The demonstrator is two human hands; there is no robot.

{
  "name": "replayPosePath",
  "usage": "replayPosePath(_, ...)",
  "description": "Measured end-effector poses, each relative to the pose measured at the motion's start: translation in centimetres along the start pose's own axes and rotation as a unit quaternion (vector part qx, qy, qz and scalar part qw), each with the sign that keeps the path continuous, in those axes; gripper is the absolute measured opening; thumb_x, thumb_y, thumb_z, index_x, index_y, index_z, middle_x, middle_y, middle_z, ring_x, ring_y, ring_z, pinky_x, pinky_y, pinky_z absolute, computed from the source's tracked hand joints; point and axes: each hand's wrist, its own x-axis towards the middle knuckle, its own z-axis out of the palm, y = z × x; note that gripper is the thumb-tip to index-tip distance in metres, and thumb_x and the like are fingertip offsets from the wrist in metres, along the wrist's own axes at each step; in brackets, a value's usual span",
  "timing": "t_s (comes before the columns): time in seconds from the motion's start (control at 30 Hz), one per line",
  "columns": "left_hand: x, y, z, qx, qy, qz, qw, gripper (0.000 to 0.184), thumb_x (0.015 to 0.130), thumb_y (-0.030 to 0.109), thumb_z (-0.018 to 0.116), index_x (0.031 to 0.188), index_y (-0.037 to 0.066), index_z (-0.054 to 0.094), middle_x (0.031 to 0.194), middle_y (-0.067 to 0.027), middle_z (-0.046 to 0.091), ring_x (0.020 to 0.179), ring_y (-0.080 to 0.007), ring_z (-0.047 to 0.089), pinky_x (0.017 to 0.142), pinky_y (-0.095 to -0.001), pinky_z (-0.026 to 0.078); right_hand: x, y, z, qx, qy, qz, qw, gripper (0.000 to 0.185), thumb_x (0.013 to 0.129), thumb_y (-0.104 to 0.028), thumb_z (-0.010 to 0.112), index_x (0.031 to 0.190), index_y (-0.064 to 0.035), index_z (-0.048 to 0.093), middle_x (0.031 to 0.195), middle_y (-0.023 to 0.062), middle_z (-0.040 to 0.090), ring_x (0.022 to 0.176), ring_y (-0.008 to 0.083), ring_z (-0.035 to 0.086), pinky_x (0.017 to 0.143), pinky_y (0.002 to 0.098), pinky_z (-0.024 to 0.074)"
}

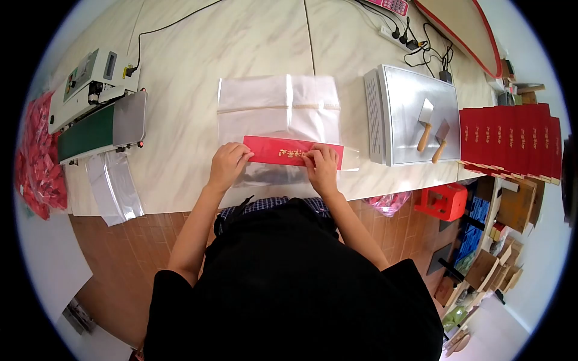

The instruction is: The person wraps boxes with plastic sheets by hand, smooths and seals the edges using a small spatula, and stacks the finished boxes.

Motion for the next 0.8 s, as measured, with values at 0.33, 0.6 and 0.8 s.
replayPosePath(0.33,-0.4,-0.3,0.4,0.027,0.019,0.023,0.999,0.010,0.083,0.015,0.068,0.083,0.006,0.063,0.080,-0.0067,0.066,0.079,-0.0263,0.062,0.072,-0.0381,0.047,-0.6,4.4,-6.5,-0.044,-0.081,-0.078,0.993,0.020,0.077,-0.009,0.074,0.090,-0.0083,0.058,0.100,0.0066,0.060,0.097,0.0286,0.057,0.086,0.0420,0.0408)
replayPosePath(0.6,-0.6,-0.5,0.4,0.011,0.019,0.006,1.000,0.008,0.084,0.013,0.068,0.085,0.005,0.065,0.085,-0.0073,0.069,0.082,-0.0268,0.064,0.074,-0.0385,0.049,0.1,3.8,-7.0,-0.015,-0.093,-0.062,0.994,0.019,0.079,-0.004,0.070,0.090,-0.0074,0.056,0.099,0.0075,0.061,0.098,0.0282,0.057,0.087,0.0413,0.0398)
replayPosePath(0.8,-0.7,-1.0,0.8,0.016,0.009,0.017,1.000,0.011,0.086,0.016,0.066,0.086,0.006,0.062,0.090,-0.0067,0.067,0.082,-0.0261,0.062,0.072,-0.0377,0.048,0.6,4.1,-6.4,0.062,-0.099,-0.008,0.993,0.017,0.082,0.002,0.066,0.092,-0.0027,0.054,0.101,0.0144,0.060,0.096,0.0342,0.055,0.086,0.0421,0.0436)
